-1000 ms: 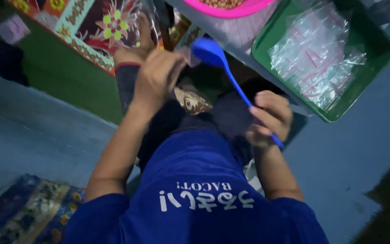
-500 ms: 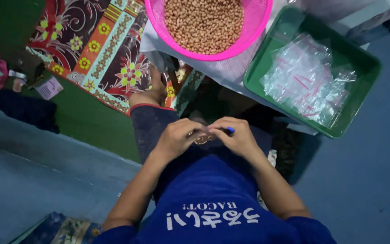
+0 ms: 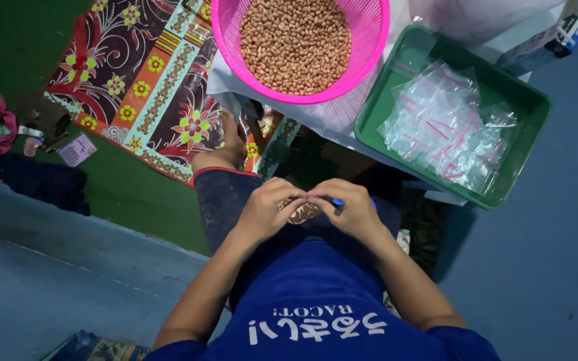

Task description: Scooping peanuts from a bowl into small plastic bags using a spoon and sealing the bags with a lighter.

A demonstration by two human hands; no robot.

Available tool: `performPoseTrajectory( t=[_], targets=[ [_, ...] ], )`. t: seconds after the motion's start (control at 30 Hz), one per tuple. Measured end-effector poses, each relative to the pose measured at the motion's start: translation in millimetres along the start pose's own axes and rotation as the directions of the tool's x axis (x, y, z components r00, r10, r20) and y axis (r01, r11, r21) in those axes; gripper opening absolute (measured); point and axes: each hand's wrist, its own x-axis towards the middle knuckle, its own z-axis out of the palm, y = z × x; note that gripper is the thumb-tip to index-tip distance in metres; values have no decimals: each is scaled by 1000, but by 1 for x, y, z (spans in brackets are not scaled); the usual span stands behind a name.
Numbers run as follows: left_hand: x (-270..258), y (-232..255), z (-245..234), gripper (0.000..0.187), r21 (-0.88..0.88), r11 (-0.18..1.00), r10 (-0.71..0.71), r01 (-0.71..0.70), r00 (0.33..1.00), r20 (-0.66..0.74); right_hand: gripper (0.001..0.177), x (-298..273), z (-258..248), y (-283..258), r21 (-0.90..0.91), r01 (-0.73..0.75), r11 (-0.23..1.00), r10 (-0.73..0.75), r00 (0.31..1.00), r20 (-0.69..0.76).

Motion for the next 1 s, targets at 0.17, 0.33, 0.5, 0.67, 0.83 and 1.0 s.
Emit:
performPoseTrajectory(
  t=[0.17, 0.33, 0.5, 0.67, 0.83, 1.0],
  targets=[
    [-6, 2, 2, 7, -2, 998, -66, 66, 998, 8, 2, -6, 4, 6, -18, -5, 1000, 6, 999, 41],
    [-2, 11, -2, 8, -31, 994, -108, 108, 994, 15, 3, -4, 3, 0, -12, -24, 1000, 24, 999, 45],
    [3, 18, -5, 12, -21, 989, -149, 149, 989, -2, 3, 6, -7, -11, 53, -141, 989, 144, 987, -66],
    [-5, 3, -14, 45, 67, 980, -194, 190, 979, 60, 13, 4, -64, -8, 180, -84, 980, 155, 890, -428],
    [-29, -49, -12, 44, 360, 895, -399, 265, 837, 375, 32, 29, -144, -60, 61, 381, 923, -84, 354, -932],
    [-29, -32, -22, 51, 485, 819, -551, 307, 658, 513, 18, 42, -299, 154, -160, -967, 200, -819, -75, -569]
  ],
)
